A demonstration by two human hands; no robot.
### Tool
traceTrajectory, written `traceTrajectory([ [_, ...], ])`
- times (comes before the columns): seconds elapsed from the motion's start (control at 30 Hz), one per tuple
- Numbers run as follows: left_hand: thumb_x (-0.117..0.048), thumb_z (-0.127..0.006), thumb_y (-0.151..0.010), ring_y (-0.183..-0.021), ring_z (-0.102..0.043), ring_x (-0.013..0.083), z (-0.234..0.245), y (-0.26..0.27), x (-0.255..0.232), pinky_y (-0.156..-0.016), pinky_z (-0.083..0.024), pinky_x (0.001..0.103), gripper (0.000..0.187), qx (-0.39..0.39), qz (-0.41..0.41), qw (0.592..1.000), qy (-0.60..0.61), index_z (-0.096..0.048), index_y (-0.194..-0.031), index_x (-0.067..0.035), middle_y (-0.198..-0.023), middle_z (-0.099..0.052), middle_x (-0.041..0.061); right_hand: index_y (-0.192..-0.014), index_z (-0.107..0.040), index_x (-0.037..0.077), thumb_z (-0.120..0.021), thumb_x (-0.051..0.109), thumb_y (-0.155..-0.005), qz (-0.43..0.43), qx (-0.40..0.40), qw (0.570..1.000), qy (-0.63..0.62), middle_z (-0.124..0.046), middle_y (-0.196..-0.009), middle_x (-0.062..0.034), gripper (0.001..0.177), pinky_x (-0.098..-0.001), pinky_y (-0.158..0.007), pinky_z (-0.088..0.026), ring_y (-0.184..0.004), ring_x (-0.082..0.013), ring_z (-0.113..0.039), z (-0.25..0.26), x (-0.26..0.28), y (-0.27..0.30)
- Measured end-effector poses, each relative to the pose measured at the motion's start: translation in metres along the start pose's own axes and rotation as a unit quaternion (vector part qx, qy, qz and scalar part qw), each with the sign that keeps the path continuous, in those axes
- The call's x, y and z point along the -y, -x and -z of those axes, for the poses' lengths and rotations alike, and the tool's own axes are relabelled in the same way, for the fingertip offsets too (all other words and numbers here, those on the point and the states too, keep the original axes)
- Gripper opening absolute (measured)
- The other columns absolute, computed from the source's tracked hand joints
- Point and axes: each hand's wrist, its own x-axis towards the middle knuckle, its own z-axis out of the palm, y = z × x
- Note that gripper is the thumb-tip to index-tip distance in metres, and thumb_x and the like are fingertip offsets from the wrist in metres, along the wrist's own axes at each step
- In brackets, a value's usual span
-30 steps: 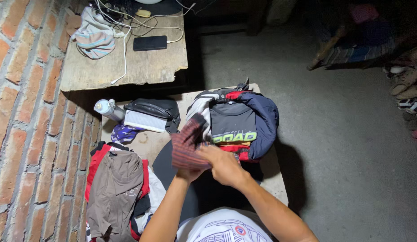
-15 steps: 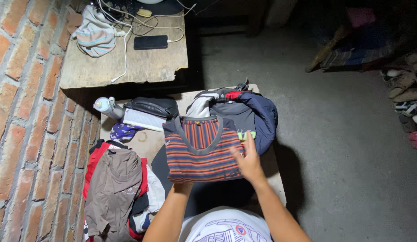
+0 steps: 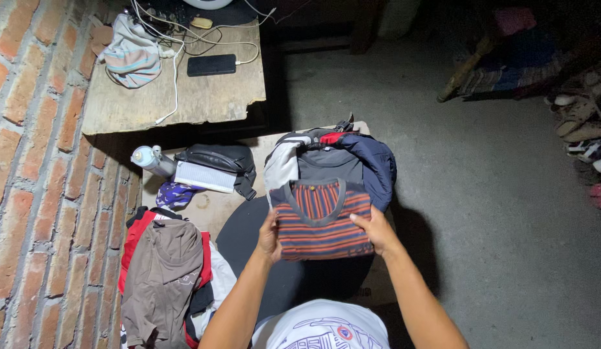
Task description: The person folds a striped shirt, a brown t-shirt, and a red t-shirt on a table and places them into an open backpack. The person handles each garment one at a time, folding them neatly before inserting them into the bag.
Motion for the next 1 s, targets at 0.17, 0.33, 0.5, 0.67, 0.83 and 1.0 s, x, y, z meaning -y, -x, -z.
traceTrajectory([
  [0.17,-0.037,-0.066,-0.09,-0.11,-0.07,0.0263,-0.015,-0.056,-0.022,-0.098,-0.056,0.049,0.044,-0.033,-0.031,0.986,-0.16,-0.065,-0.124,-0.009,-0.12,-0.073,0.01,-0.138,-0.056,0.006,-0.068,0.006,-0.089,0.079,-0.02,0.994,0.068,-0.07,-0.124,-0.0077,0.05,-0.0383,-0.098,-0.054,-0.111,-0.0186,-0.067,0.02,0.035,-0.045],
  [0.33,-0.036,-0.068,-0.092,-0.098,-0.071,0.0264,-0.001,-0.137,-0.029,-0.089,-0.057,0.047,0.042,-0.138,-0.092,0.963,-0.212,-0.065,-0.122,-0.007,-0.108,-0.074,0.011,-0.135,-0.058,0.002,-0.069,0.013,-0.094,0.079,-0.041,0.995,0.039,-0.071,-0.12,-0.0097,0.045,-0.0393,-0.095,-0.054,-0.106,-0.0193,-0.068,0.048,0.017,-0.115],
  [0.5,-0.028,-0.067,-0.095,-0.096,-0.068,0.0176,0.038,-0.172,-0.008,-0.087,-0.052,0.034,0.035,-0.197,-0.113,0.916,-0.33,-0.07,-0.121,-0.004,-0.109,-0.075,0.007,-0.13,-0.068,0.003,-0.07,0.027,-0.097,0.009,-0.109,0.99,0.094,-0.074,-0.117,-0.0101,0.041,-0.0348,-0.093,-0.053,-0.103,-0.0164,-0.068,0.072,-0.042,-0.145],
  [0.67,-0.027,-0.069,-0.093,-0.103,-0.069,0.0222,0.026,-0.158,-0.007,-0.092,-0.053,0.035,0.044,-0.215,-0.165,0.866,-0.421,-0.065,-0.127,-0.001,-0.114,-0.075,0.011,-0.134,-0.065,0.002,-0.068,0.032,-0.098,0.053,-0.093,0.989,0.099,-0.074,-0.127,-0.0119,0.047,-0.0339,-0.098,-0.051,-0.112,-0.0197,-0.067,0.079,-0.057,-0.157],
  [0.83,-0.043,-0.075,-0.085,-0.12,-0.062,0.0365,0.011,-0.139,-0.033,-0.102,-0.048,0.041,0.084,-0.3,-0.232,0.728,-0.571,-0.041,-0.149,0.0,-0.132,-0.062,0.024,-0.152,-0.042,0.001,-0.073,0.038,-0.092,0.072,-0.196,0.95,0.233,-0.053,-0.146,-0.0235,0.077,-0.038,-0.11,-0.041,-0.135,-0.0302,-0.053,0.066,-0.03,-0.159],
  [1.0,-0.053,-0.076,-0.092,-0.127,-0.051,0.0509,0.036,-0.167,-0.032,-0.106,-0.041,0.05,0.084,-0.275,-0.256,0.603,-0.703,-0.046,-0.146,0.003,-0.138,-0.052,0.039,-0.152,-0.043,0.003,-0.065,0.047,-0.089,0.119,-0.186,0.933,0.285,-0.056,-0.146,-0.0247,0.08,-0.0389,-0.112,-0.039,-0.136,-0.0345,-0.053,0.052,-0.019,-0.163],
])
